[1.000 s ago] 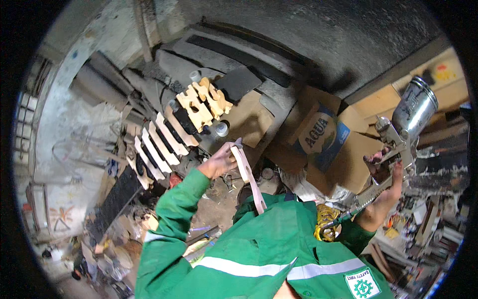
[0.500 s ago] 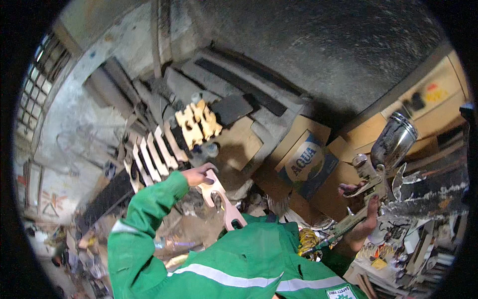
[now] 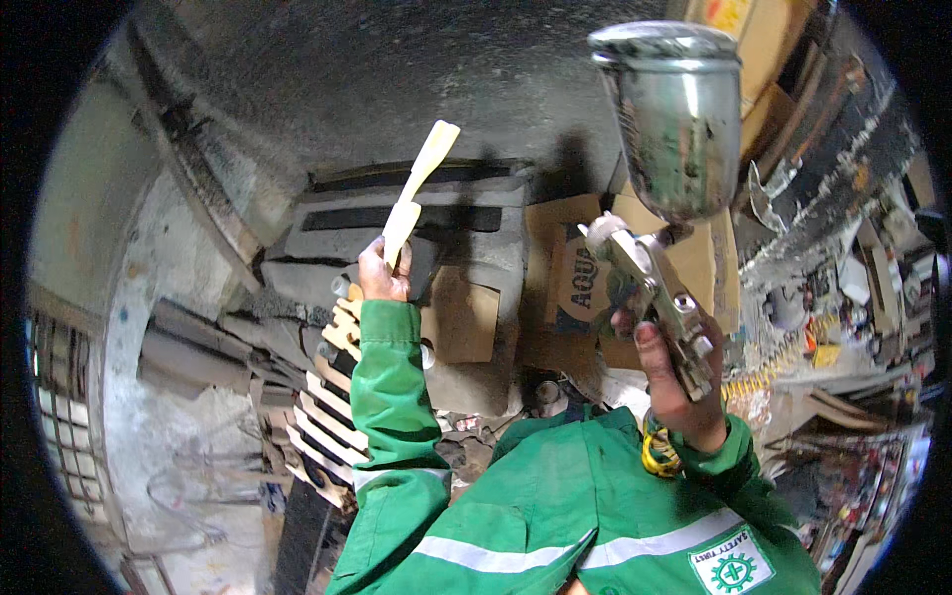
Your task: The person picks up small wooden pieces from a box and places them on a workbench. They then use a spray gun to apply a white coating to each piece one at a time, rotating the pieces to cover multiple sides before setting them down.
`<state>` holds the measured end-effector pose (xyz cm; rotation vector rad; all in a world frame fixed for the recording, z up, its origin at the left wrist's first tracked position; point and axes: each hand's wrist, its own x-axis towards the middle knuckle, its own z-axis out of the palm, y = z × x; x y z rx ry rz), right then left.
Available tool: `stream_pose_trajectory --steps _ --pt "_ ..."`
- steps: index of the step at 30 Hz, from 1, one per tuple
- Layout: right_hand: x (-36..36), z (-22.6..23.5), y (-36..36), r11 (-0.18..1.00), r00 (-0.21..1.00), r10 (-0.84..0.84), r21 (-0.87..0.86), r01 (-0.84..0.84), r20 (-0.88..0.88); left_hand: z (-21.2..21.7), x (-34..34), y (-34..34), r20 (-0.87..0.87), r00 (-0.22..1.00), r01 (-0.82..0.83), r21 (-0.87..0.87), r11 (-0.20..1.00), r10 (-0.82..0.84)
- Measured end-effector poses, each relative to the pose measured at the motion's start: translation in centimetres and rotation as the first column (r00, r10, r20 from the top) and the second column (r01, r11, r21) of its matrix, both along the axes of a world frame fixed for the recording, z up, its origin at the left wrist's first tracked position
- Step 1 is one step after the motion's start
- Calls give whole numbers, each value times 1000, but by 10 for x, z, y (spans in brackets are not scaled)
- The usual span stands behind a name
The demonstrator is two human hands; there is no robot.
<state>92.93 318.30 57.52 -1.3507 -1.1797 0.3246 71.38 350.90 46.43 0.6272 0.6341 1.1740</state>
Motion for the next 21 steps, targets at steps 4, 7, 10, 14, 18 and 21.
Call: stream_pose_trajectory --steps 4,7,10,14,18,21 --pt "-6 4 6 991 986 -136 -7 137 94 1 14 3 -57 998 -14 -63 998 11" --pt "-18 10 5 996 999 -51 -77 49 -14 5 24 3 -66 995 -76 -100 992 69" --pt "-32 17 8 997 994 -29 -77 21 -105 11 29 2 -87 995 -58 -52 997 54" --pt "-31 24 16 1000 991 -25 -10 24 -133 15 25 -2 -105 994 21 -18 1000 -23" --pt "-6 29 19 989 991 -115 -99 108 -64 16 21 -6 -113 993 37 -17 999 -38" --pt "3 29 19 991 977 -120 -74 108 -177 18 22 -10 -128 992 4 -51 999 -11"
